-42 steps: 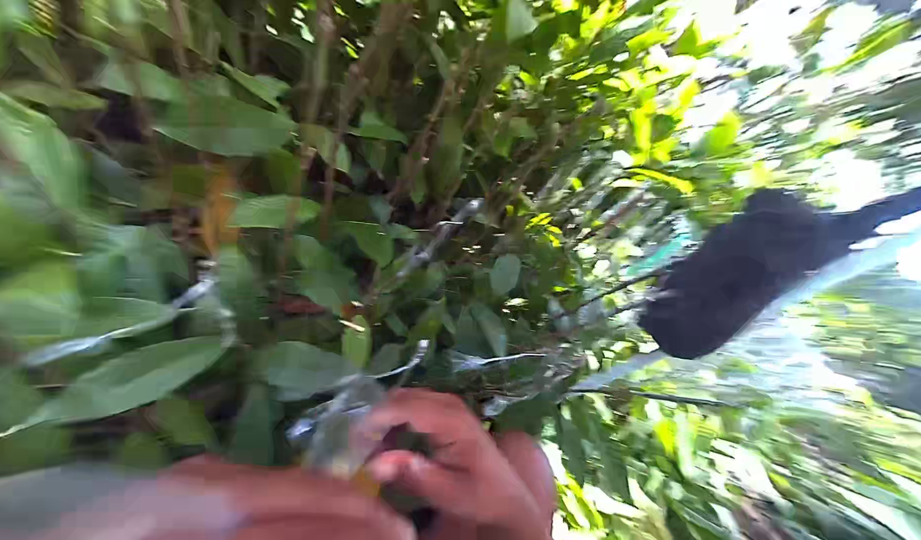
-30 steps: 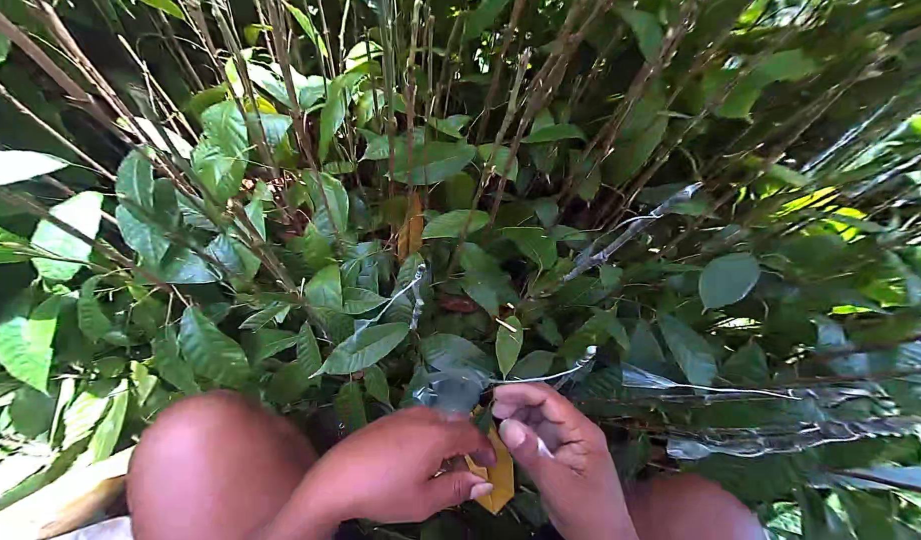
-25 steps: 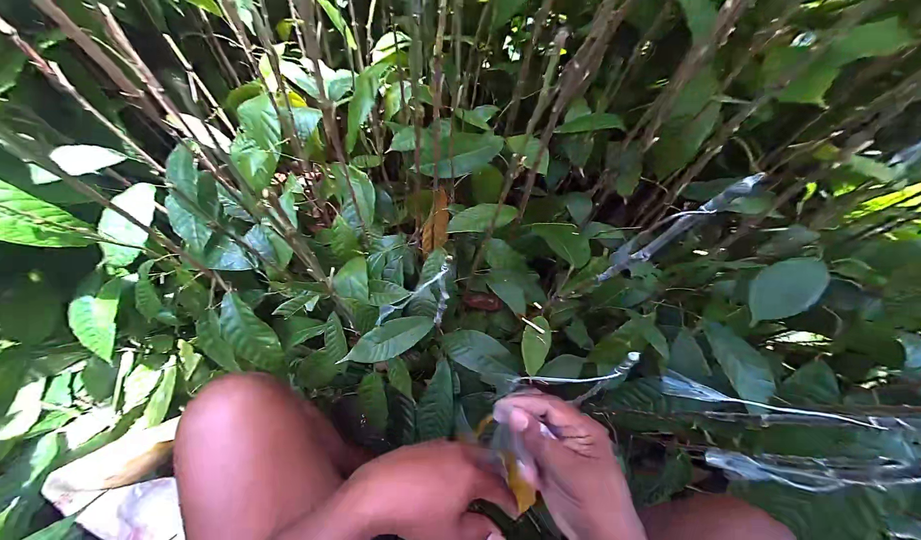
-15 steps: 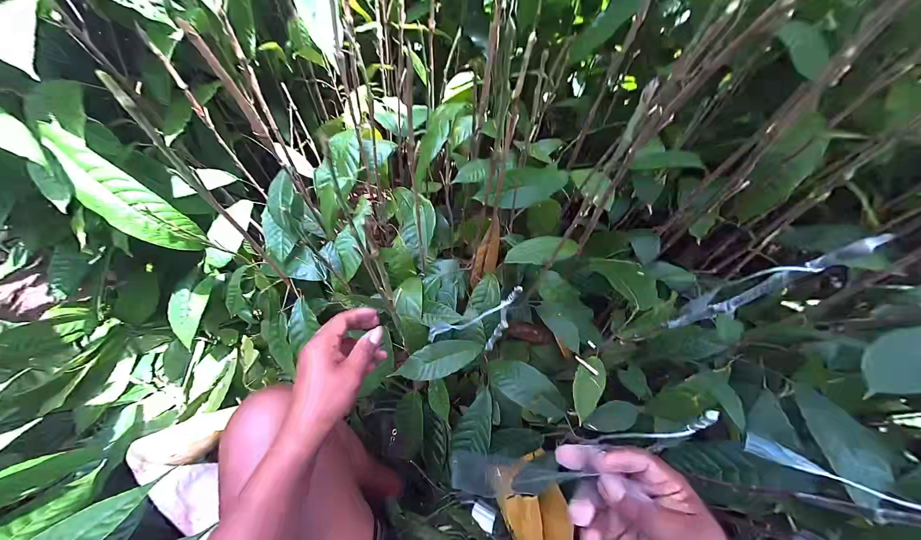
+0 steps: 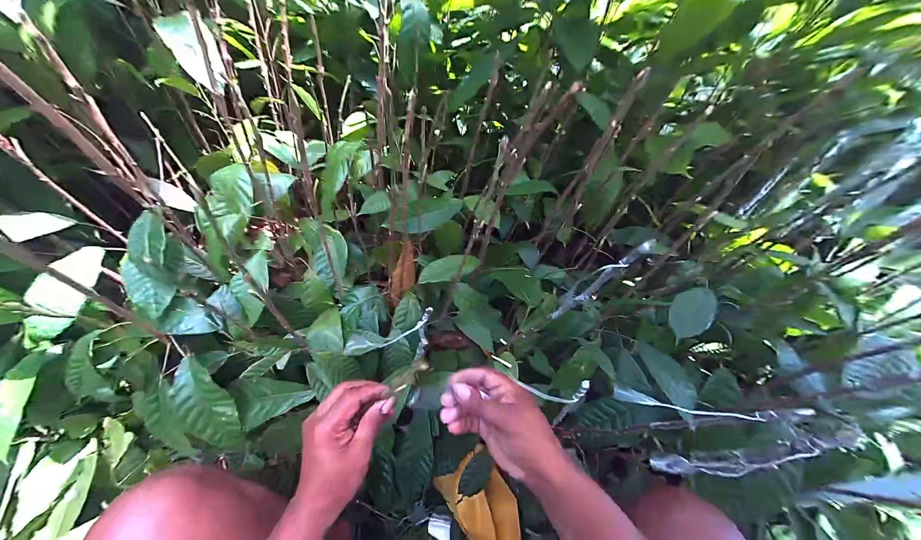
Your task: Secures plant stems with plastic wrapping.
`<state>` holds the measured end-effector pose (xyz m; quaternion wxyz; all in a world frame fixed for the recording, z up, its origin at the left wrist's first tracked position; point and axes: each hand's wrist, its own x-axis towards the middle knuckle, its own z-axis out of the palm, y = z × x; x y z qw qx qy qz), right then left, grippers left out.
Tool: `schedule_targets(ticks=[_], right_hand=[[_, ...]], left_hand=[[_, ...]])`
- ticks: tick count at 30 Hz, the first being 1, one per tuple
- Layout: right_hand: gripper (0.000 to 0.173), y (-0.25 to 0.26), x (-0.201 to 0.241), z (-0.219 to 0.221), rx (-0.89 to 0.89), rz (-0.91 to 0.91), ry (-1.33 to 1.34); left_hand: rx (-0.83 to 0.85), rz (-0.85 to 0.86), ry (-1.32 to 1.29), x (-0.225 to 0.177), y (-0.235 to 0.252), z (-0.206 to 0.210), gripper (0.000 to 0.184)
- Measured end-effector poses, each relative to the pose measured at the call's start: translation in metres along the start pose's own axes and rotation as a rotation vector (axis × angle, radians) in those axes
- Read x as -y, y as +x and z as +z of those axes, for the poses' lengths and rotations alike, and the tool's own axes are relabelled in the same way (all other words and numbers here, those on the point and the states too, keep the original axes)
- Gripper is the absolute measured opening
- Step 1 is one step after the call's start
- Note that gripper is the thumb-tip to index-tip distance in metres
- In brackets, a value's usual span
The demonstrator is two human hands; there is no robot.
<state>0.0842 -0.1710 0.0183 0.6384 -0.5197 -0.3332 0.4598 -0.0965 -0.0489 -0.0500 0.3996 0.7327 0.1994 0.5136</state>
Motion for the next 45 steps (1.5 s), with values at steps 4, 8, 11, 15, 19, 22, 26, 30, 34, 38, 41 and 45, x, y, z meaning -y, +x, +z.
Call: schedule_targets(ticks=[4,8,11,15,19,22,26,30,34,38,41,45], right_hand=[[0.02,0.031,-0.005,0.003,-0.058,-0.038,-0.35],[0.021,0.035,-0.004,-0.001,0.011,-0.186,-0.665],[0.021,0.032,-0.001,-0.006,0.146,-0.248,-0.785],[0.02,0.031,0.0,-0.007,0.257,-0.332,-0.961],[0.02,0.033,-0.006,-0.009,0.277,-0.442,-0.964],[0.02,0.031,0.001,-0.002,0.246,-0.235,-0.984],[0.023,0.026,0.005,0.006,0.236,0.056,-0.92],[0.024,-0.03,0.0,0.024,0.279,-0.406,-1.218],[0.021,-0.064,0.024,0.05,0.565,-0.439,-1.251],[0.026,-0.011,0.074,0.032,0.632,-0.117,-1.012],[0.046,0.017,0.082,0.004,0.46,-0.319,-1.5],[0.022,0.011,0.038,-0.014,0.351,-0.685,-1.838]], left_hand=[[0.172,-0.007,0.031,0.003,0.004,0.015,0.019],[0.278,-0.153,-0.175,0.006,0.011,0.015,0.03],[0.313,-0.289,-0.338,0.004,0.017,0.01,0.027],[0.345,-0.373,-0.382,0.002,0.022,0.008,0.018],[0.308,-0.266,-0.337,0.006,0.018,0.009,0.019],[0.25,-0.019,-0.057,0.01,0.013,0.01,0.018],[0.17,0.105,0.248,-0.002,0.012,0.01,0.02],[0.153,-0.022,0.203,-0.009,0.019,-0.002,0.021],[0.326,-0.013,0.08,-0.006,0.017,0.004,0.018],[0.58,0.002,0.096,-0.014,-0.002,0.016,0.018],[0.59,0.047,0.15,-0.015,-0.008,0.001,0.016],[0.27,0.143,0.169,-0.002,0.002,-0.023,0.011]])
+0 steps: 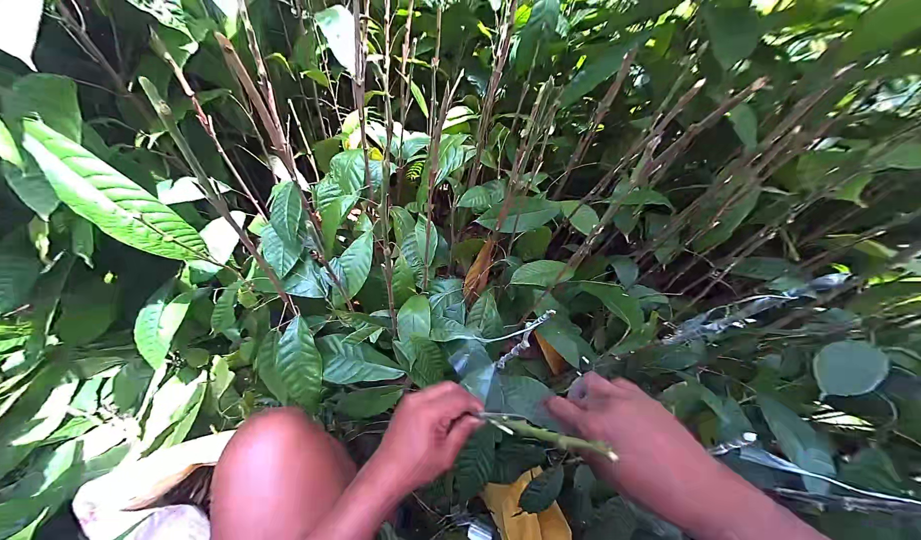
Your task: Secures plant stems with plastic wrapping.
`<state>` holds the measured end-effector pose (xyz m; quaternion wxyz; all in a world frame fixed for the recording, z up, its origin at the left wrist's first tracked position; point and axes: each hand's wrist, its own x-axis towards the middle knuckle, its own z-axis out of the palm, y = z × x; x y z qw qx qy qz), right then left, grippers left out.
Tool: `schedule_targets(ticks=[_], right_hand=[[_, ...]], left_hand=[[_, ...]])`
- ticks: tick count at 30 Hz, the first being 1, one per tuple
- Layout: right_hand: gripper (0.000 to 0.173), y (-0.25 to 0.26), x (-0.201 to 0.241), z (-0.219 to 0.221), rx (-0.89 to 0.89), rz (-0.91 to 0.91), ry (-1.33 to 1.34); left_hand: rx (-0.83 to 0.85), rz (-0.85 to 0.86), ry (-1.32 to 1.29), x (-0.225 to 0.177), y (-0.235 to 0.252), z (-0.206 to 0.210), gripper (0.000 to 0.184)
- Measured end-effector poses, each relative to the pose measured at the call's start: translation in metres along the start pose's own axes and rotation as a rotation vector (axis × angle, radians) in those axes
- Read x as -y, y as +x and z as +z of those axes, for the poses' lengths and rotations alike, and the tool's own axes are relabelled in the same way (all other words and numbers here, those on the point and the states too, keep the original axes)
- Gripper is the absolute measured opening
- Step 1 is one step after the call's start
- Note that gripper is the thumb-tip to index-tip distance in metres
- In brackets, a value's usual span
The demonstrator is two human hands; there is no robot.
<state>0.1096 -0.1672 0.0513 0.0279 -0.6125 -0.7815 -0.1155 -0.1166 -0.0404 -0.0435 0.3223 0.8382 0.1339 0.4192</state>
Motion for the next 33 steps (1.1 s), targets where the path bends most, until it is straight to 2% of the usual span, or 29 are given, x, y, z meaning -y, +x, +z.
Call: schedule_targets(ticks=[3,4,6,8,9,10,11,12,13,15,16,18,20,21,22,24,26,28,30,31,33], right_hand=[[0.012,-0.01,0.043,-0.008,-0.036,-0.062,0.151],[0.014,-0.011,0.063,-0.02,0.012,-0.102,0.25],[0.018,-0.008,0.085,-0.041,0.128,-0.125,0.533],[0.023,0.01,0.061,-0.063,0.231,-0.046,0.784],[0.032,0.019,0.036,-0.069,0.244,0.0,0.751],[0.038,0.023,0.015,-0.07,0.249,0.065,0.586],[0.036,0.021,0.005,-0.062,0.208,0.103,0.371],[0.027,0.014,0.007,-0.049,0.109,0.079,0.211],[0.017,0.006,0.022,-0.039,0.032,0.031,0.166],[0.01,-0.004,0.064,-0.04,-0.012,-0.079,0.345],[0.01,0.0,0.077,-0.052,0.033,-0.091,0.518],[0.022,0.022,0.057,-0.08,0.202,-0.047,0.706],[0.038,0.037,0.013,-0.086,0.35,0.056,0.483],[0.034,0.033,0.007,-0.073,0.278,0.07,0.307],[0.023,0.024,0.015,-0.057,0.133,0.034,0.19],[0.009,0.008,0.056,-0.041,-0.08,-0.1,0.217],[0.012,0.01,0.08,-0.06,0.063,-0.139,0.503],[0.025,0.032,0.051,-0.081,0.304,-0.072,0.648],[0.04,0.043,0.017,-0.081,0.454,0.059,0.456],[0.038,0.039,0.014,-0.072,0.44,0.097,0.333],[0.027,0.023,0.024,-0.06,0.425,0.13,0.282]], left_hand=[[-0.081,-0.133,-0.109,-0.001,0.008,0.004,0.011],[-0.069,-0.144,-0.125,-0.004,0.011,0.009,0.011],[0.05,-0.101,-0.052,-0.012,0.009,0.023,0.011],[0.21,-0.029,0.049,-0.018,0.002,0.029,0.011],[0.241,-0.027,0.062,-0.019,-0.003,0.03,0.011],[0.227,0.008,0.07,-0.014,-0.007,0.028,0.012],[0.17,0.024,0.04,-0.009,-0.007,0.023,0.013],[0.09,-0.013,-0.029,-0.005,-0.004,0.015,0.014],[0.015,-0.073,-0.114,-0.003,0.0,0.009,0.013],[-0.04,-0.135,-0.17,-0.007,0.009,0.007,0.011],[0.003,-0.104,-0.114,-0.011,0.01,0.011,0.011],[0.107,0.029,0.022,-0.017,0.006,0.021,0.016],[0.144,0.06,0.03,-0.014,-0.001,0.021,0.012],[0.111,0.026,-0.022,-0.008,0.0,0.014,0.012],[0.047,-0.036,-0.098,-0.004,0.003,0.006,0.01],[-0.043,-0.133,-0.167,-0.008,0.008,0.001,0.009],[0.038,-0.084,-0.038,-0.018,0.012,0.006,0.012],[0.141,-0.04,0.06,-0.029,0.005,0.012,0.014],[0.102,0.056,0.058,-0.016,-0.002,0.014,0.011],[0.058,0.078,0.032,-0.009,-0.002,0.011,0.013],[-0.037,0.061,-0.001,-0.004,-0.002,0.004,0.015]])
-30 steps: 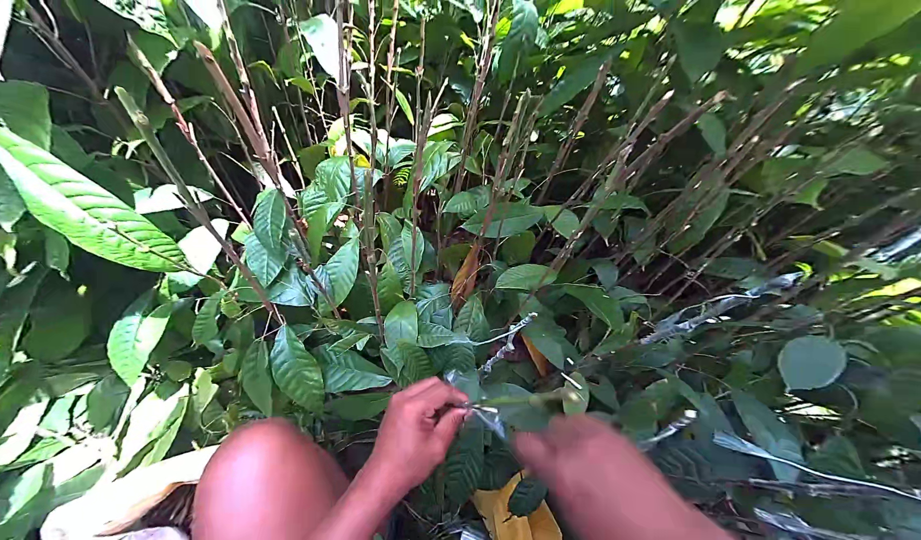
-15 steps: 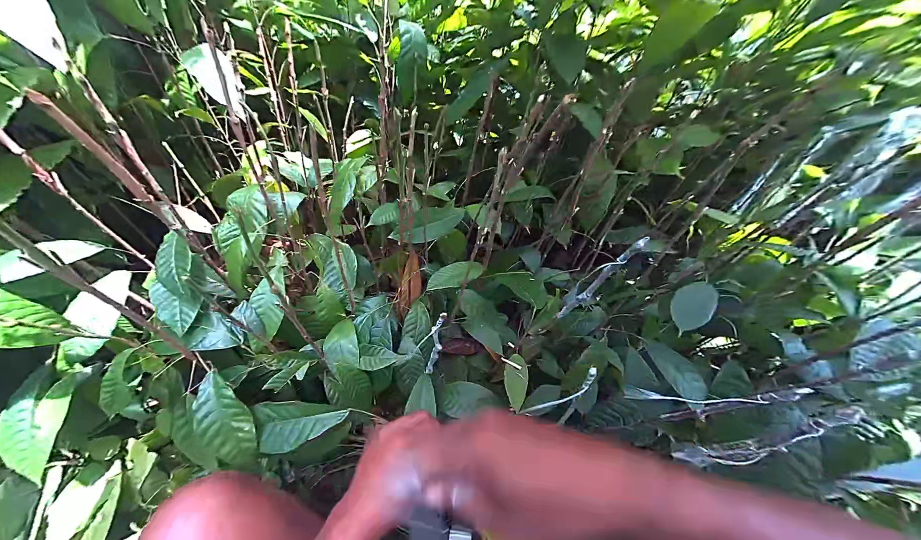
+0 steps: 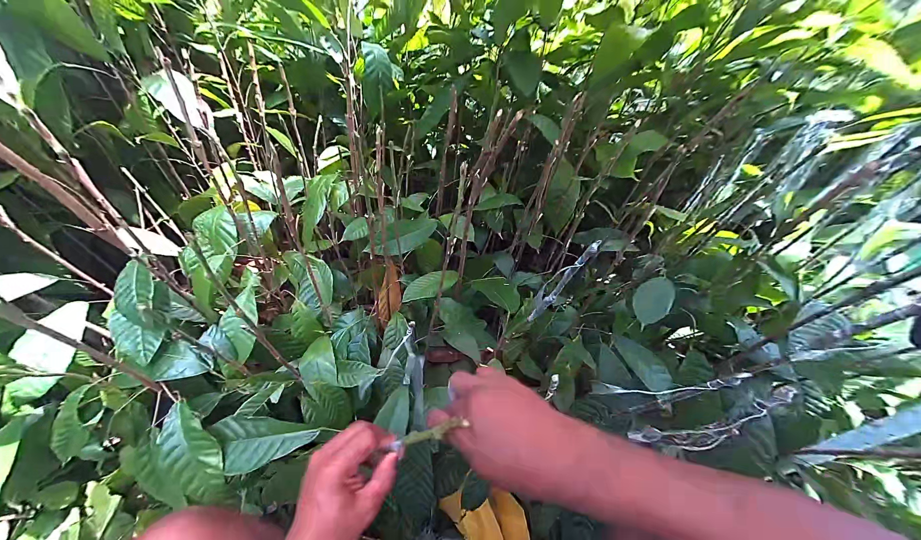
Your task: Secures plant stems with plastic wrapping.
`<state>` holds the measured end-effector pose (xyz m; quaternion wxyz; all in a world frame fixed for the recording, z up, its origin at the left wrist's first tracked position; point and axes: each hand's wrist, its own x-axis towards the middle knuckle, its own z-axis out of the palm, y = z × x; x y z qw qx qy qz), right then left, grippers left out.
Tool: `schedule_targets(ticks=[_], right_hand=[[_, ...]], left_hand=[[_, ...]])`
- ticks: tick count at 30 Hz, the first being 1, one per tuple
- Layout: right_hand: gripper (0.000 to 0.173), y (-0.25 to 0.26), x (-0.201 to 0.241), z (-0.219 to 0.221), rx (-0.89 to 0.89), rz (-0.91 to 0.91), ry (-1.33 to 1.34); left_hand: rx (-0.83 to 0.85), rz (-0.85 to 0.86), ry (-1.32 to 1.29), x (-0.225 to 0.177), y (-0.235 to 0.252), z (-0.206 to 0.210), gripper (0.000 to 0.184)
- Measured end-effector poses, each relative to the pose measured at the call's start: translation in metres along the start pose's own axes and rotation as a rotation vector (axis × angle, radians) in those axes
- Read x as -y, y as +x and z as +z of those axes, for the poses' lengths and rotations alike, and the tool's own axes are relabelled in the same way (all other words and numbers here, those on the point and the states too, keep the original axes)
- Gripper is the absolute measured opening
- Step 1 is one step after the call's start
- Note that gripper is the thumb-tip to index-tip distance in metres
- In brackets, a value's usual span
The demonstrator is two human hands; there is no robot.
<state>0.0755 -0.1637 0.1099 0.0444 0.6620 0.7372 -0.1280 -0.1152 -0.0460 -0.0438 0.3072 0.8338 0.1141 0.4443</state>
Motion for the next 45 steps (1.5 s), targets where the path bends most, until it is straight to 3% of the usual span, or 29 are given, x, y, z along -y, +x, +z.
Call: schedule_targets(ticks=[4,6,8,10,12,14,17,21,23,25,27,29,30,32,35,37,39,42,43,45], right_hand=[[0.019,-0.004,-0.02,0.022,-0.076,-0.052,0.04],[0.012,-0.011,-0.001,0.045,-0.293,-0.153,-0.035],[0.017,-0.016,0.031,0.056,-0.482,-0.307,-0.063],[0.01,-0.018,0.042,0.032,-0.348,-0.368,0.211],[0.023,-0.005,0.013,-0.009,-0.068,-0.316,0.485],[0.031,0.01,-0.022,-0.02,0.002,-0.165,0.349],[0.021,0.007,-0.022,0.009,-0.074,-0.073,0.05],[0.012,-0.021,-0.014,0.029,-0.191,-0.125,0.068],[0.014,-0.037,0.014,0.033,-0.271,-0.272,0.13],[0.019,-0.041,0.036,0.012,-0.221,-0.348,0.394],[0.021,-0.028,0.017,-0.015,-0.195,-0.304,0.588],[0.035,-0.013,-0.018,-0.03,-0.178,-0.115,0.352],[0.034,-0.009,-0.025,-0.02,-0.265,-0.071,0.134],[0.017,-0.009,-0.013,0.016,-0.497,-0.206,-0.142],[0.015,-0.027,0.033,0.007,-0.322,-0.341,0.188],[0.025,-0.014,0.011,-0.021,-0.2,-0.305,0.329],[0.037,0.004,-0.02,-0.037,-0.091,-0.142,0.163],[0.015,0.008,-0.024,-0.002,-0.336,-0.121,-0.13],[0.01,0.003,-0.023,0.008,-0.41,-0.163,-0.104],[0.017,-0.015,-0.016,0.016,-0.453,-0.259,0.033]], left_hand=[[-0.123,-0.083,-0.053,0.001,0.007,0.004,0.016],[-0.143,-0.145,-0.129,-0.006,0.01,0.011,0.014],[-0.109,-0.155,-0.14,-0.012,0.014,0.015,0.013],[-0.003,-0.081,-0.01,-0.018,0.014,0.019,0.017],[0.098,-0.004,0.142,-0.024,0.008,0.02,0.021],[0.136,0.039,0.176,-0.022,0.003,0.014,0.018],[-0.023,0.045,0.205,-0.015,0.008,0.001,0.019],[-0.173,-0.074,0.113,-0.011,0.016,-0.008,0.016],[-0.14,-0.124,0.035,-0.015,0.02,-0.001,0.014],[-0.028,-0.085,0.052,-0.024,0.021,0.01,0.013],[0.08,0.007,0.112,-0.032,0.019,0.02,0.009],[0.121,0.05,0.128,-0.029,0.013,0.019,0.012],[0.091,0.046,0.124,-0.026,0.015,0.013,0.015],[-0.007,-0.007,0.105,-0.022,0.02,0.004,0.017],[0.034,-0.039,0.104,-0.035,0.022,0.01,0.017],[0.151,-0.03,0.124,-0.044,0.02,0.018,0.014],[0.18,0.035,0.148,-0.041,0.016,0.019,0.014],[0.025,0.014,0.227,-0.034,0.019,0.006,0.024],[-0.034,-0.006,0.252,-0.031,0.02,0.002,0.026],[-0.119,-0.057,0.266,-0.027,0.025,-0.004,0.027]])
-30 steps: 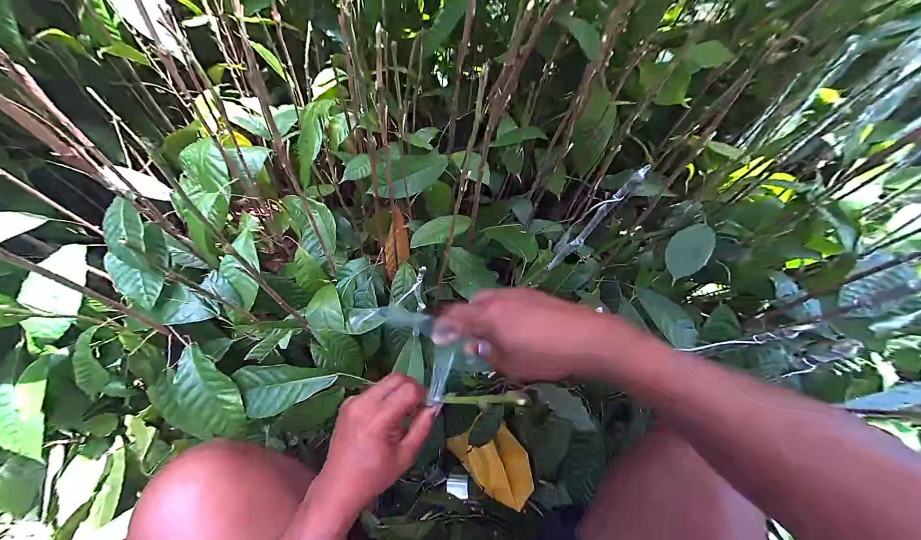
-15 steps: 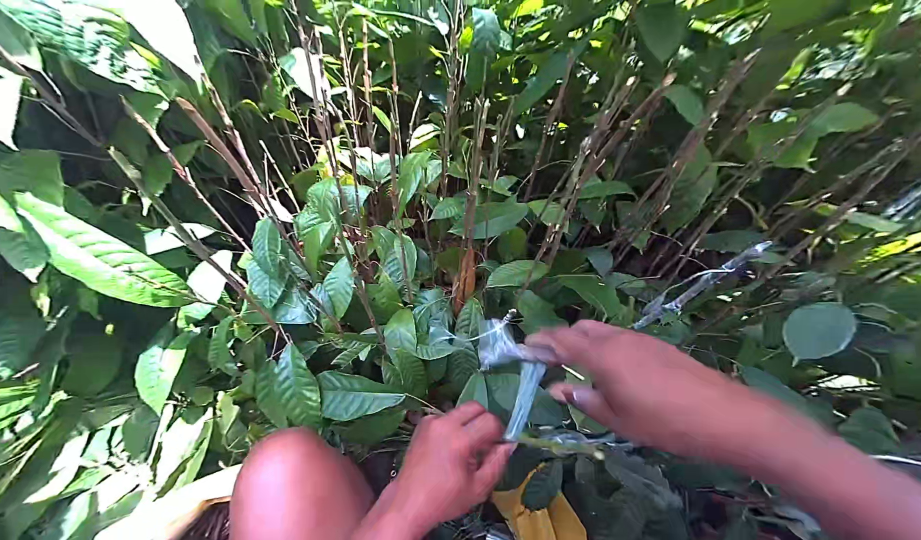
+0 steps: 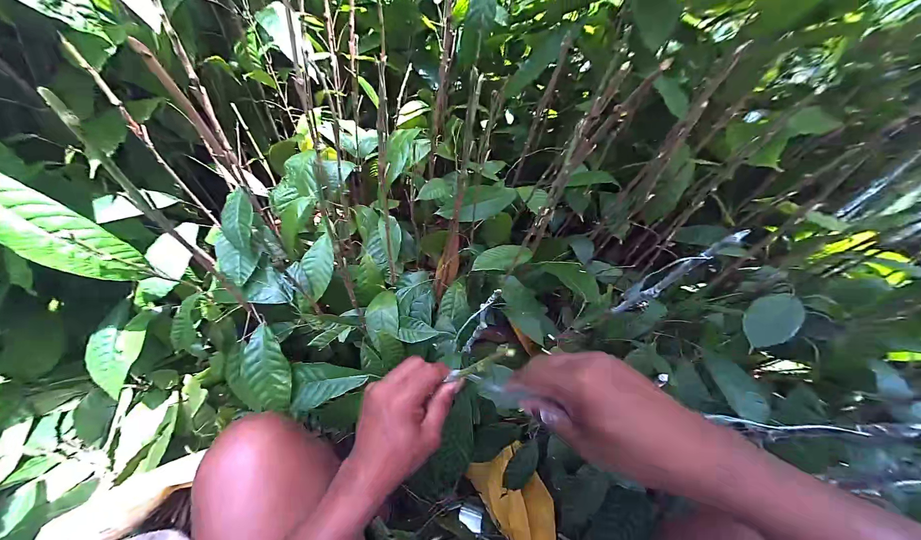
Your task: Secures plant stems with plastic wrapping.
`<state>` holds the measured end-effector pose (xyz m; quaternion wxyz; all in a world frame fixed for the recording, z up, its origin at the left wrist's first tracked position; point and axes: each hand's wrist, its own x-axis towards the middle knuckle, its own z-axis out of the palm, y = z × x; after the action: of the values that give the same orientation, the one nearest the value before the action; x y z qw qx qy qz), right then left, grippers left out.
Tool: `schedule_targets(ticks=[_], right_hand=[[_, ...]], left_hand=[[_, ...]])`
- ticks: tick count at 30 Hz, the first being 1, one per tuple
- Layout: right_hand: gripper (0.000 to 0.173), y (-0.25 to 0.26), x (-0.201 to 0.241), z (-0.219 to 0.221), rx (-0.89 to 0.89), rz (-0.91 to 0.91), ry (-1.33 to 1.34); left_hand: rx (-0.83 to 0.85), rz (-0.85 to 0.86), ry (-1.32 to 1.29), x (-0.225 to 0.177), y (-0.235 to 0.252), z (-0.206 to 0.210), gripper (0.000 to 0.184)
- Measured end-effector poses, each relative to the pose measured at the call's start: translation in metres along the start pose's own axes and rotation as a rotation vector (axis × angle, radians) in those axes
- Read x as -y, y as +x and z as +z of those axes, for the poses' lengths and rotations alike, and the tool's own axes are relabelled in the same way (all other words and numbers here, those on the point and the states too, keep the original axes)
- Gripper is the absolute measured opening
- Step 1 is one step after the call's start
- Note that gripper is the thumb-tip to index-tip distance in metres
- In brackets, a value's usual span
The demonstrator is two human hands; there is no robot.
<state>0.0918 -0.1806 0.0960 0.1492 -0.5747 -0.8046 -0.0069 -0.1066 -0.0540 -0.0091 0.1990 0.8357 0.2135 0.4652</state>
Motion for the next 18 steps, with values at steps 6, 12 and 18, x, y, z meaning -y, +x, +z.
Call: schedule_targets(ticks=[6,12,18], right_hand=[[0.02,0.0,0.04,-0.049,0.142,0.071,0.652],[0.014,0.005,0.013,-0.04,-0.069,-0.012,-0.149],[0.033,0.023,-0.003,-0.063,-0.013,0.079,-0.153]], left_hand=[[0.112,0.016,-0.041,-0.01,0.01,0.009,0.023],[0.131,0.066,0.029,-0.01,0.022,-0.004,0.03],[0.18,0.125,0.063,-0.02,0.034,0.003,0.031]])
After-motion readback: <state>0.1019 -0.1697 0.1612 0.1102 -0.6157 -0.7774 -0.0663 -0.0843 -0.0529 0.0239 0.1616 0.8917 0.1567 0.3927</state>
